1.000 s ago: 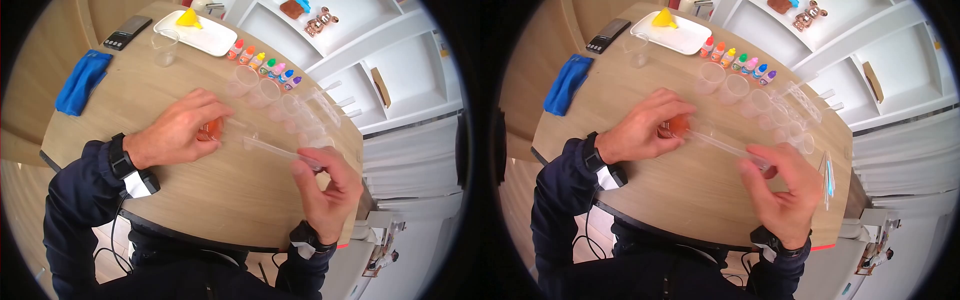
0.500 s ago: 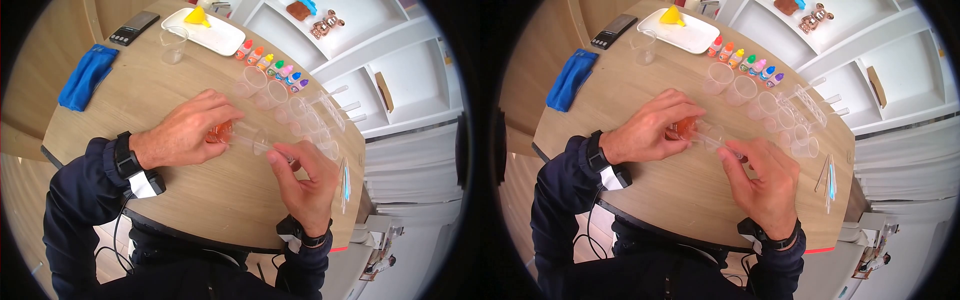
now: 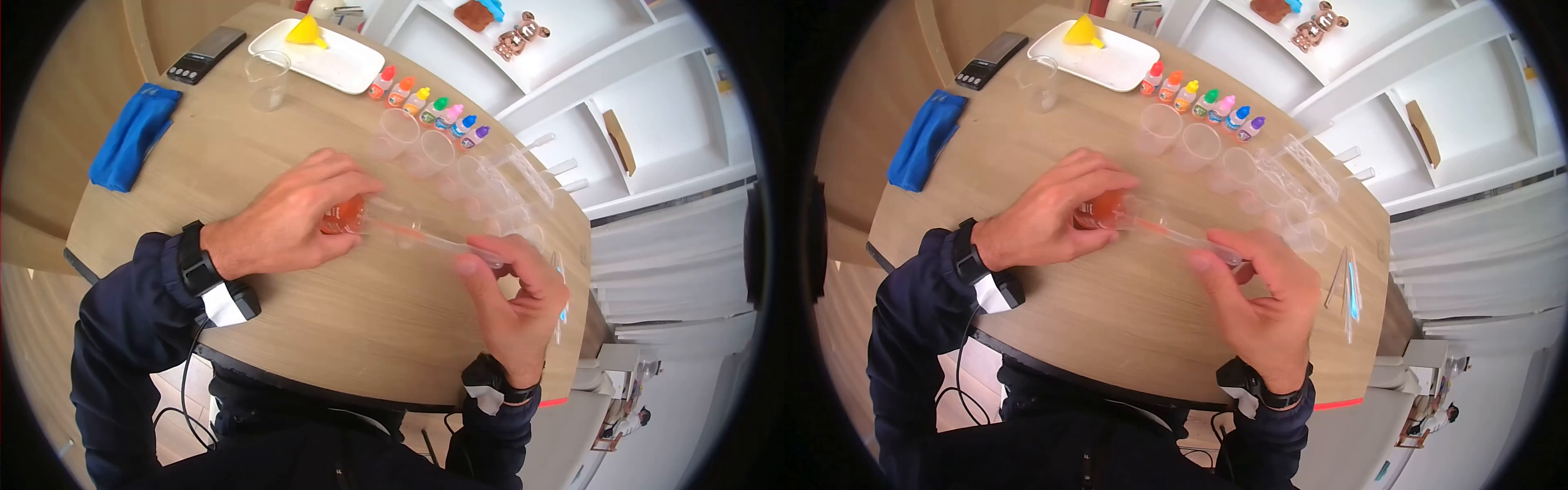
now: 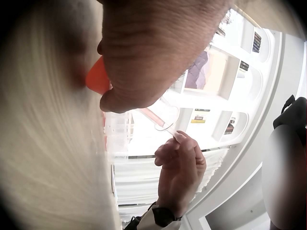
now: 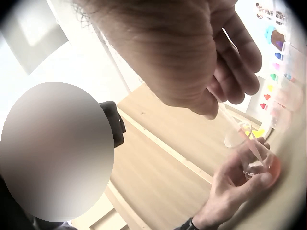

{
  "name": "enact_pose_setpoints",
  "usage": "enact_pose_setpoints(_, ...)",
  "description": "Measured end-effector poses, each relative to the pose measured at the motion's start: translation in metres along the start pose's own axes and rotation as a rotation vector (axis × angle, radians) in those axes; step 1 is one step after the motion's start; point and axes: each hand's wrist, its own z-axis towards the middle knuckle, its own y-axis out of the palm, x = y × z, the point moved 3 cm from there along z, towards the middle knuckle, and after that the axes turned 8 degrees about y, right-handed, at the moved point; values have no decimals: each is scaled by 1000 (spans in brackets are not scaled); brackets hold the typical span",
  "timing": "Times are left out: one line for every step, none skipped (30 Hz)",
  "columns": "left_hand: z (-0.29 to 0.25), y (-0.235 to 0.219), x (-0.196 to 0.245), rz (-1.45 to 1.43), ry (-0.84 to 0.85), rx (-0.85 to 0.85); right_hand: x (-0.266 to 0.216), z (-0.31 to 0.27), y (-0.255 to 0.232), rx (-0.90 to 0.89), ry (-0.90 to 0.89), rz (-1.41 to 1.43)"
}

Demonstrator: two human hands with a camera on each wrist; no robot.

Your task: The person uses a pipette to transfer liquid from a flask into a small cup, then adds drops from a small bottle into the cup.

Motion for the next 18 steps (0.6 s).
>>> enact_pose_setpoints(0, 0, 1, -5, -1, 5, 3, -3, -7, 17, 12, 21)
enact_pose_setpoints(0, 0, 1, -11, -10, 5, 7, -7, -16, 52, 54, 50)
enact_pose_setpoints(0, 0, 1, -18, -18, 5, 12, -12, -25, 88, 95, 79)
enact_pose_setpoints(1, 0, 1, -26, -25, 6, 17, -17, -35, 125, 137, 106)
enact_pose_setpoints(1, -1, 1, -37, -55, -10, 20, -22, -45, 155, 152, 147)
enact_pose_setpoints(1, -1, 2, -52, -81, -25, 22, -27, -57, 187, 166, 183)
enact_pose_setpoints(2, -1, 2, -70, -107, -39, 25, -32, -69, 220, 180, 216)
enact_pose_setpoints(3, -1, 3, -53, -95, -45, 29, -37, -82, 270, 187, 212)
enact_pose_setpoints(4, -1, 3, -35, -85, -51, 35, -42, -95, 320, 195, 210)
enact_pose_setpoints(4, -1, 3, -17, -77, -57, 41, -47, -107, 368, 202, 209)
enact_pose_setpoints(4, -1, 3, -21, -75, -52, 48, -51, -119, 420, 206, 156)
enact_pose_setpoints(4, -1, 4, -25, -74, -47, 54, -54, -129, 460, 232, 120)
enact_pose_setpoints(4, -1, 4, -29, -74, -42, 59, -56, -139, 501, 257, 85)
enact_pose_setpoints(3, -1, 4, -31, -79, -41, 65, -59, -146, 541, 282, 52)
enact_pose_setpoints(3, -1, 4, -33, -85, -41, 72, -59, -151, 573, 285, 26)
enact_pose_setpoints(3, 0, 4, -34, -91, -41, 79, -59, -155, 572, 299, 9)
enact_pose_setpoints(3, 0, 5, -39, -91, -39, 85, -59, -158, 571, 312, -7)
enact_pose_setpoints(3, 0, 5, -42, -91, -37, 91, -57, -159, 568, 326, -20)
